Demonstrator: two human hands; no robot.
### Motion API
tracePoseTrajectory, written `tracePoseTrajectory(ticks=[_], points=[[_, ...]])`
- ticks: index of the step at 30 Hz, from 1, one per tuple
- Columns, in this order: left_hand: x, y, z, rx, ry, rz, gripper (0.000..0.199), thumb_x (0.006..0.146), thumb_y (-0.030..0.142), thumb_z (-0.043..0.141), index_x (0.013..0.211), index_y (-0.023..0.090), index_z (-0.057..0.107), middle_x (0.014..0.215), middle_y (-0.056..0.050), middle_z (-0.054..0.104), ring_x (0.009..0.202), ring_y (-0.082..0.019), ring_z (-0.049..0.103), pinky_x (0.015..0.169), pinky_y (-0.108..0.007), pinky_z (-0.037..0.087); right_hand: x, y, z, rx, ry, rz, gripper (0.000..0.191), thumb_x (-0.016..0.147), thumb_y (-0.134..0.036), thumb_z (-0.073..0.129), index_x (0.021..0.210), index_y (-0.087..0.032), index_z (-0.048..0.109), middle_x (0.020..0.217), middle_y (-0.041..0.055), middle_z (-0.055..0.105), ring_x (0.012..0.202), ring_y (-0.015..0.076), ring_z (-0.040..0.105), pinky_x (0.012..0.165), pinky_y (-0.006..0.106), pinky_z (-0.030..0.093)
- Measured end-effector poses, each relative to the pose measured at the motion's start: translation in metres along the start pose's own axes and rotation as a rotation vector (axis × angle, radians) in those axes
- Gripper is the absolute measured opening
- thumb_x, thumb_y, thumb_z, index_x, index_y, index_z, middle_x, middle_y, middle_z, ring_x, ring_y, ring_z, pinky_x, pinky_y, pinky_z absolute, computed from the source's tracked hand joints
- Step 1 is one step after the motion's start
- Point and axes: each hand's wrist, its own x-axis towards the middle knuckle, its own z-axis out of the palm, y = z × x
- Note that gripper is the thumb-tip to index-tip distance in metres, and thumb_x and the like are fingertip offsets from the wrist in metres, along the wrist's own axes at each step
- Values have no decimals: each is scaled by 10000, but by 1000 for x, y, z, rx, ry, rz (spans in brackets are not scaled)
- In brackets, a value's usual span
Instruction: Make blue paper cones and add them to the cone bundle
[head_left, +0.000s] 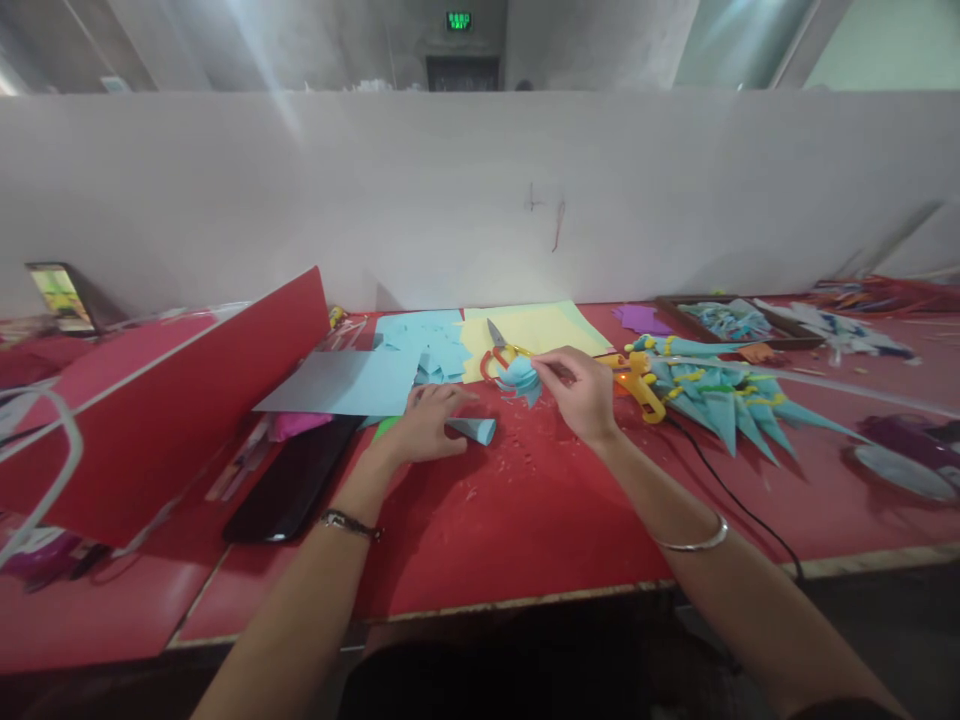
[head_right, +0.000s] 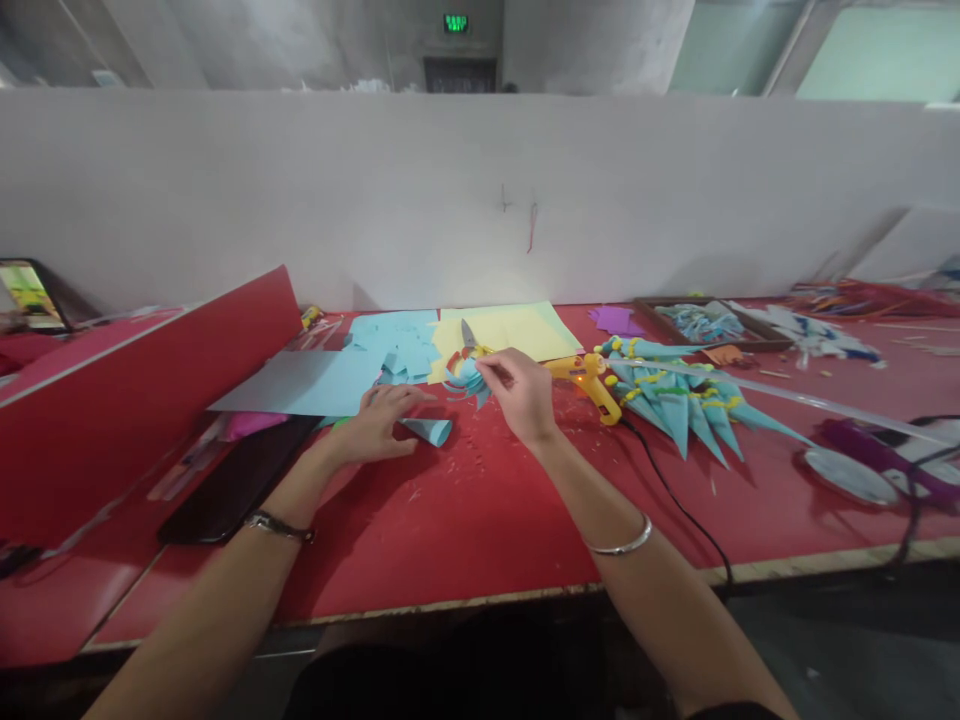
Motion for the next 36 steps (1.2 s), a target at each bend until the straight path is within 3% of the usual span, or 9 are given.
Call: tracePoseTrajectory(ticks=[4,8,11,18,24,31,36], points=[[0,17,-4,-54,244,31,783,663,415,584,1316,233,191,1300,-111,344,1201,-290,285,986,-460,186,-4,-7,4,-8,-24,-25,168,799,-299,486,729,-202,604,723,30,620,662,139,570,581,256,458],[4,26,-5,-197,369,154,842,646,437,617,1315,208,159,1322,-139,305,1214,-285,286,985,-426,256,-9,-16,12,4,-111,-128,155,812,-288,476,757,-220,605,750,25,635,728,148,582,658,281,466],[5,27,-2,-307,322,197,823,637,403,639,1300,211,191,1283,-140,374,1161,-265,382,945,-400,333,-14,-23,17,26,-151,-178,148,819,-274,470,770,-223,599,759,21,638,748,145,586,690,284,469],[4,32,3,-466,222,186,500,663,279,603,1129,178,450,1084,-89,571,979,-215,535,831,-343,426,-20,-28,20,49,-176,-230,124,827,-242,466,779,-227,580,772,13,627,755,134,579,704,275,468],[1,36,-2,-655,149,137,487,693,383,569,1124,177,471,1139,-93,547,979,-222,530,770,-307,453,-19,-28,20,53,-159,-234,122,829,-247,464,771,-224,569,744,8,622,739,135,570,688,272,459],[1,38,0,-873,6,54,363,719,356,560,1018,160,496,812,-35,605,598,-119,570,549,-239,470,-19,-26,20,36,-158,-223,138,833,-251,454,750,-209,557,716,11,604,729,136,555,686,259,442],[2,41,-3,-943,-41,44,269,745,323,539,933,136,494,686,5,554,553,-94,545,537,-223,456,-18,-25,19,69,-180,-171,153,827,-261,468,715,-190,545,689,13,575,673,121,534,598,229,424]])
